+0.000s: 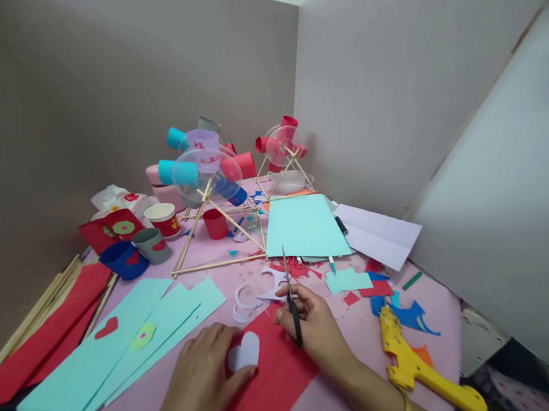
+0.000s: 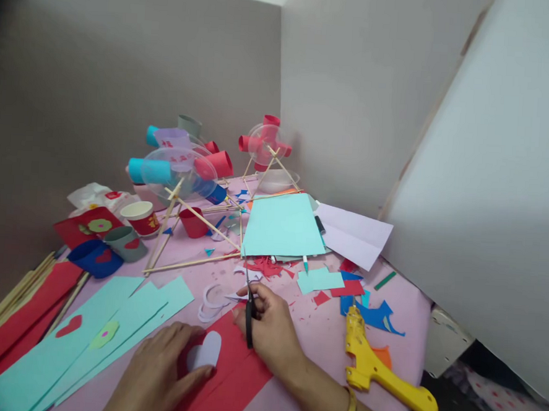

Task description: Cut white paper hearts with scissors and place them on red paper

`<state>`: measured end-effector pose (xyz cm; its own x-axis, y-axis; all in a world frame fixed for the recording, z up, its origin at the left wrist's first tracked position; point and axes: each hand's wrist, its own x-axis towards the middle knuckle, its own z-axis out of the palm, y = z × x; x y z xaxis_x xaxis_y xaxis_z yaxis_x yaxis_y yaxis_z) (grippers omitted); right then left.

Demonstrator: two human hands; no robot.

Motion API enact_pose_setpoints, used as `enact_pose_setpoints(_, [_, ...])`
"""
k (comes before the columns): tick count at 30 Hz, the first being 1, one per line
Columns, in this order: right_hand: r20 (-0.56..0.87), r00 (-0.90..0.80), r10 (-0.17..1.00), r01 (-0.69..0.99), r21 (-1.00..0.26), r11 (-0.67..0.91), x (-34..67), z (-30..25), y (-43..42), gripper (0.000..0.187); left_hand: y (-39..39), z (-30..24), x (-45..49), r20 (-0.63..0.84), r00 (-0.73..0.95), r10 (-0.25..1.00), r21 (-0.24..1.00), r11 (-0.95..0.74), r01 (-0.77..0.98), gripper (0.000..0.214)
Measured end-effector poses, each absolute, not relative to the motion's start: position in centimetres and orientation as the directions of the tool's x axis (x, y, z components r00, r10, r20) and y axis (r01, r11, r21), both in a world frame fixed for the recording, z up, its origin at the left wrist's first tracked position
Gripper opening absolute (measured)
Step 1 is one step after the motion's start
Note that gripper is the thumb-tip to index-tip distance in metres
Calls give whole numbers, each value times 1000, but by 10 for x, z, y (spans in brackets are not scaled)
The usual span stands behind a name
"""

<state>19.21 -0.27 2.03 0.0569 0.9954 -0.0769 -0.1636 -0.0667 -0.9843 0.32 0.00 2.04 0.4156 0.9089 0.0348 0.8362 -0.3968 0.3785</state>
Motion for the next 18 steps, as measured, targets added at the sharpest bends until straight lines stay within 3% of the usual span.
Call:
enact_pose_setpoints(5, [-94,12,995,-136,-986,-92,189,14,-4,27,-7,20,9,-19,370,929,320,-345,882,27])
enact_pose_setpoints(9, [-67,1,998,-87,-994,-67,185,9,-5,28,-5,17,6,-7,365,931,531,-305,791,15])
enact_pose_setpoints(14, [-49,-41,998,-105,-993,-53,181,10,-9,29,-4,13,7,-142,237,961,919,39,393,19])
enact_pose_setpoints(18, [-107,-137,985,-129,-984,-125,177,10,-13,33,-3,10,14,-247,190,950,968,232,99,18])
